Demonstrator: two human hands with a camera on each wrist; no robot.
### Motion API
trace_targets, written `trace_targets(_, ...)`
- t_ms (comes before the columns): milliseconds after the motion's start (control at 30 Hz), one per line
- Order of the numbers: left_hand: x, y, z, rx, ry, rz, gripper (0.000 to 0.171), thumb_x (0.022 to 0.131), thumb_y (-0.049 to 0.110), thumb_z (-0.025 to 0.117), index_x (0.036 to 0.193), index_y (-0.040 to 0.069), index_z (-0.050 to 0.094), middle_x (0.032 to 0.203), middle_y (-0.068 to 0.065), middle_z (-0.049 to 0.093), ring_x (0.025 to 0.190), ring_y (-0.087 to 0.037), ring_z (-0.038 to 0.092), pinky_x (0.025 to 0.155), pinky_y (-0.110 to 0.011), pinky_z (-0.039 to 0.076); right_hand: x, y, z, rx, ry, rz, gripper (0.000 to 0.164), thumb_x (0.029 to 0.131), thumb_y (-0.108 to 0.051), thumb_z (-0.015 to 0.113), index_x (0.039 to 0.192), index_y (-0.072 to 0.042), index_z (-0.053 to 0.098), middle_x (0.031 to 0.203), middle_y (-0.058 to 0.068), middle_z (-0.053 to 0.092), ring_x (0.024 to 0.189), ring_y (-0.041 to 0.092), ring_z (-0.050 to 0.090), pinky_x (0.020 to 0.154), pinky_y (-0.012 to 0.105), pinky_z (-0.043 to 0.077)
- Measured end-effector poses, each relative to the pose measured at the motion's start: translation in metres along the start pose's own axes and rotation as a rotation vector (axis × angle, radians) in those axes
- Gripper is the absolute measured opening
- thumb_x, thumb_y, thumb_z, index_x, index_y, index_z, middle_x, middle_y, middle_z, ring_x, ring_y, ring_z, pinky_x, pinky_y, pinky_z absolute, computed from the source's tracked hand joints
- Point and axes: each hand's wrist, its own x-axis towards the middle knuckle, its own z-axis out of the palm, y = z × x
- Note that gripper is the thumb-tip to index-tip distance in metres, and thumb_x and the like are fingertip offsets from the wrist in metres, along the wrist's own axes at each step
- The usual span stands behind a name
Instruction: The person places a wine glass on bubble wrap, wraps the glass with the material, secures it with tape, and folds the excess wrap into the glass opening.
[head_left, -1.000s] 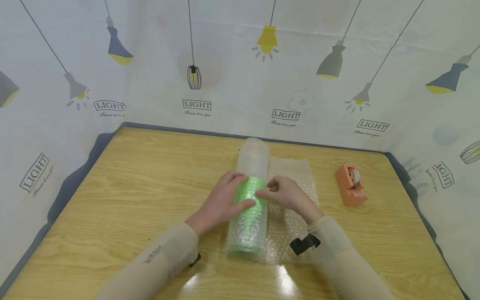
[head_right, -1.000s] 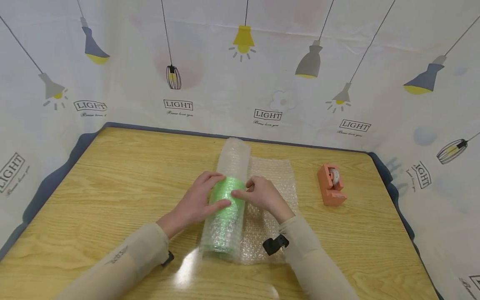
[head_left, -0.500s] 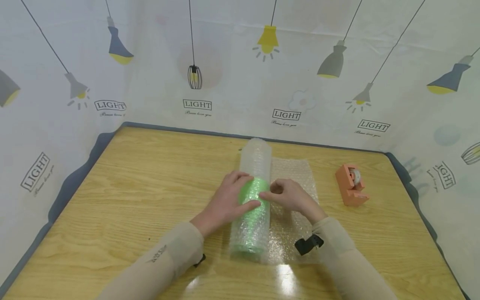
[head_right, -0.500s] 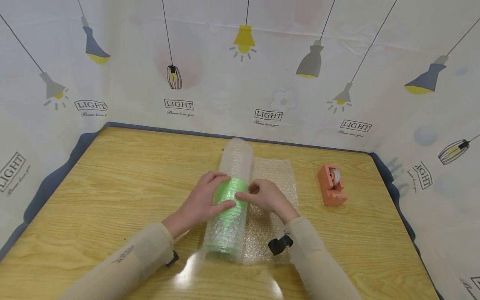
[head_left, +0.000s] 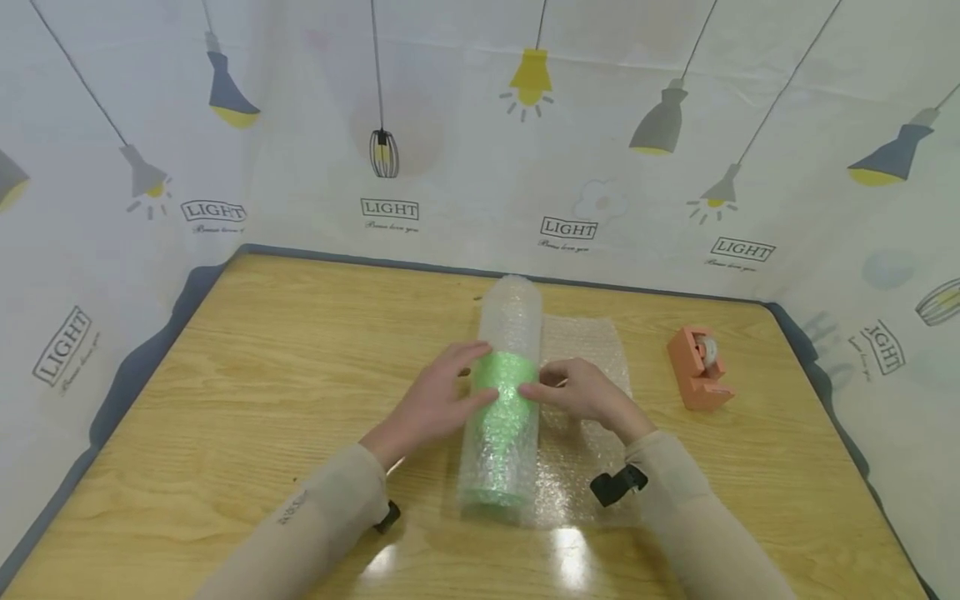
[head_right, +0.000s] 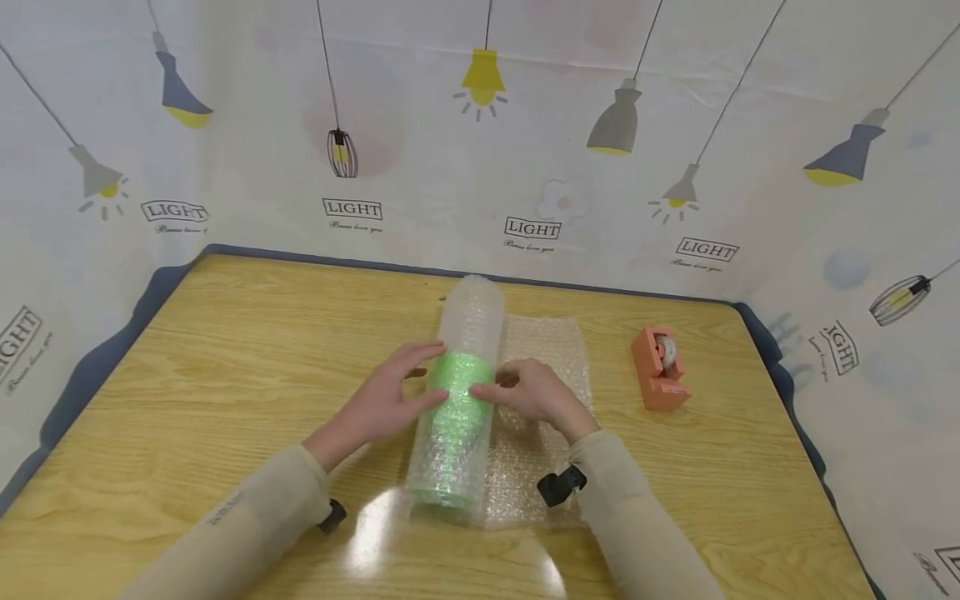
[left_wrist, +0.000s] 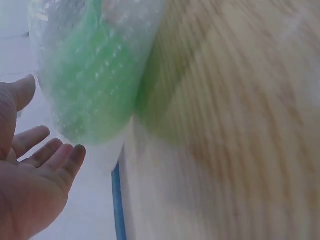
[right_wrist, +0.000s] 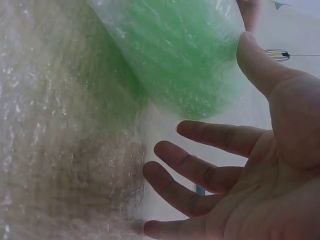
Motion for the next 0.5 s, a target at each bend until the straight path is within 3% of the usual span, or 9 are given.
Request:
trace_targets(167,-0.006,-0.012,-0.007,-0.018,-0.018,-0.019,0.060,0.101,0.030,0.068,0.154,0.014,0.047,0.161,-0.008,0.042,0.133,-0.033,0.055,0.109,-0.051,0.050,0.002,-0.006,0.004,-0.009,0.000,-0.025,0.058,0.097,-0.055,0.066,0.124,-0.003,0.072,0.121,0.015,0.073,0.114,0.034,0.066,0.095,0.052,0.057)
trace_targets(400,-0.013,-0.012,-0.016,0.027,-0.005,0.015,0.062,0.099,0.029,0.069,0.154,0.010,0.047,0.160,-0.012,0.043,0.133,-0.036,0.055,0.110,-0.053,0.049,0.005,-0.015,0.011,-0.017,-0.018,-0.030,0.060,0.098,-0.053,0.065,0.130,-0.003,0.069,0.124,0.016,0.072,0.116,0.035,0.065,0.098,0.055,0.055)
trace_targets(500,-0.015,-0.012,-0.018,0.049,0.006,0.025,0.063,0.099,0.030,0.070,0.153,0.008,0.048,0.159,-0.013,0.044,0.135,-0.036,0.054,0.110,-0.053,0.048,0.007,-0.019,0.013,0.003,-0.047,-0.021,0.057,0.099,-0.051,0.064,0.130,-0.003,0.069,0.124,0.015,0.072,0.107,0.032,0.069,0.094,0.053,0.057)
